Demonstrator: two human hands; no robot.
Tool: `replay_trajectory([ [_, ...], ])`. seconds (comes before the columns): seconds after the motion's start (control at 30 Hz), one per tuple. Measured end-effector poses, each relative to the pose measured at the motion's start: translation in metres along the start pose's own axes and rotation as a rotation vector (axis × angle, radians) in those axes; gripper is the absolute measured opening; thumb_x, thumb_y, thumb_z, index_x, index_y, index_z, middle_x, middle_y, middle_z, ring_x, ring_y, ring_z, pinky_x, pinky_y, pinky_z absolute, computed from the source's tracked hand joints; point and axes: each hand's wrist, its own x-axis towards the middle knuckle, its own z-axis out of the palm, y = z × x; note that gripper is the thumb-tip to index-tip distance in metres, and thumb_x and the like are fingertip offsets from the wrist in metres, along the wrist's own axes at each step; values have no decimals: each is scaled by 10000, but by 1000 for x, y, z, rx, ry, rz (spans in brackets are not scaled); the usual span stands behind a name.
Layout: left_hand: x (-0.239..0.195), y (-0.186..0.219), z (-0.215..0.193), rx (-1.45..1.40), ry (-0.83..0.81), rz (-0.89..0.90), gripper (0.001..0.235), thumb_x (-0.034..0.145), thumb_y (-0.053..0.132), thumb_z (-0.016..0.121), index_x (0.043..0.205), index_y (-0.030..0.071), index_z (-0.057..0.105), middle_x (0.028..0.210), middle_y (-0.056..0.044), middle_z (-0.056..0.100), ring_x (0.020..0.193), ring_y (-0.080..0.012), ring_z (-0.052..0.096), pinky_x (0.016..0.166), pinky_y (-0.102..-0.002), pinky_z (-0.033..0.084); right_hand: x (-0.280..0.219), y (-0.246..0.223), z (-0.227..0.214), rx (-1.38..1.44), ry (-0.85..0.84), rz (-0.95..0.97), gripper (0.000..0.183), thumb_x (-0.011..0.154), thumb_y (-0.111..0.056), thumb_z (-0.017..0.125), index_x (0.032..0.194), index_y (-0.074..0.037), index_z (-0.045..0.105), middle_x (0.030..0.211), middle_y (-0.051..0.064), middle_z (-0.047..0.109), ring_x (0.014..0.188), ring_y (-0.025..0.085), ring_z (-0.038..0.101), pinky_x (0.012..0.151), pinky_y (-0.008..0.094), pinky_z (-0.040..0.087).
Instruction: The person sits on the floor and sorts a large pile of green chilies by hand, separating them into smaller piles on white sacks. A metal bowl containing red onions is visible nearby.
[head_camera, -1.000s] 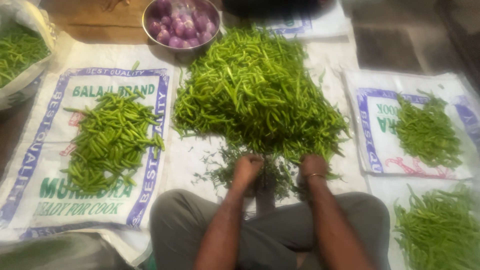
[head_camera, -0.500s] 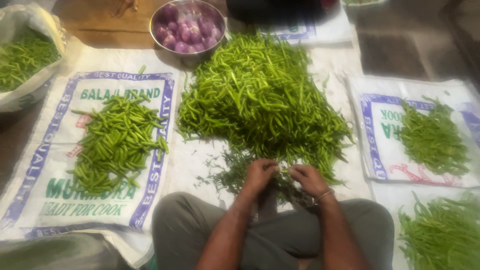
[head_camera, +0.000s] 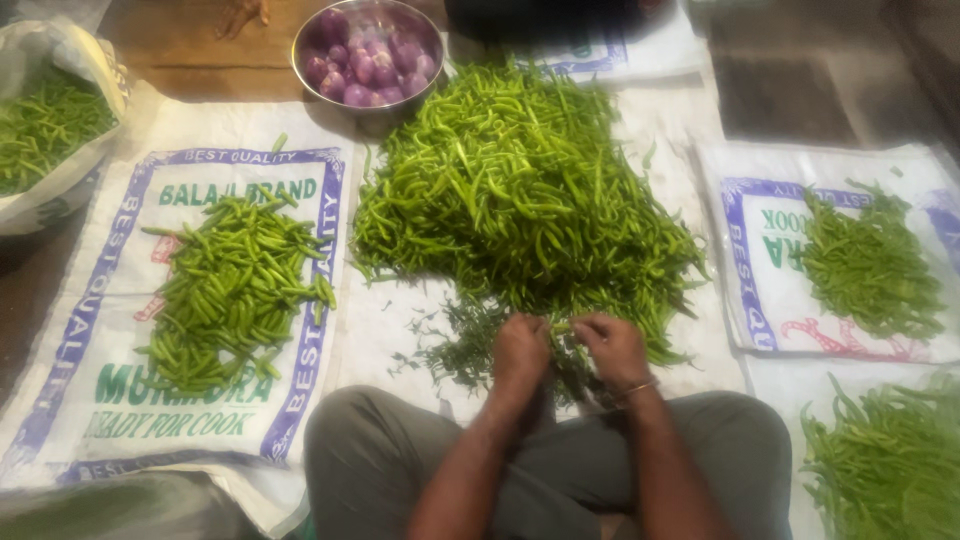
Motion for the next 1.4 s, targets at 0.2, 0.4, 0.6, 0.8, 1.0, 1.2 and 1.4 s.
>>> replay_trajectory([
  [0.2, -5, -12, 6, 253, -32, -92, 154, 925, 113, 661, 850, 27, 765, 959, -237, 720, 835, -395, 716, 773, -465, 587, -4, 10, -14, -150, -13, -110, 228, 903, -191, 716, 1077, -78, 810, 955, 84, 811, 821, 211, 785, 773, 342, 607],
  [0.4, 19, -55, -18, 535, -196, -441, 113, 860, 108, 664, 874, 50, 760, 893, -190, 747, 832, -358, 752, 716, -476, 607, 9, 46, -41, 1017, -61, 140, 291, 1053, -336, 647, 1136, -65, 713, 1024, 98, 740, 982, 227, 711, 1018, 456, 546],
  [0.6, 14, -36, -21, 425, -281, -417, 186, 824, 199, 715, 887, 41, 789, 921, -217, 743, 888, -402, 732, 821, -488, 579, 37, 63, 41, -472, -87, 262, 536, 834, -604, 743, 869, -75, 823, 867, 156, 778, 778, 294, 727, 798, 440, 581],
  [0.8, 11, -27, -27, 207, -333, -443, 287, 802, 273, 769, 948, 26, 793, 946, -227, 750, 909, -394, 728, 842, -478, 565, 41, 73, 61, -437, -56, 199, 418, 788, -482, 800, 878, -75, 828, 847, 157, 768, 779, 303, 736, 784, 424, 571],
  [1.0, 20, -27, -16, -492, -455, -405, 351, 861, 313, 793, 1067, 29, 795, 966, -125, 803, 837, -183, 738, 787, -340, 575, 12, 48, 0, -345, -116, -348, 222, 778, -227, 841, 963, -109, 808, 930, 103, 744, 860, 266, 709, 764, 378, 559],
  [1.2, 15, -25, -11, -594, -374, -515, 332, 854, 251, 804, 1102, 30, 796, 947, -126, 786, 772, -170, 677, 692, -334, 534, -5, 16, -1, -265, -13, -539, 182, 772, -127, 826, 951, -105, 803, 1057, 68, 762, 992, 246, 712, 848, 354, 557],
  [1.4, 15, -31, -2, -505, -269, -293, 288, 873, 218, 783, 1086, 24, 795, 978, -99, 800, 846, -155, 742, 762, -283, 579, 1, 22, 26, 374, -227, 141, 359, 853, -159, 780, 1187, -54, 699, 1057, 126, 775, 954, 176, 731, 852, 329, 587],
])
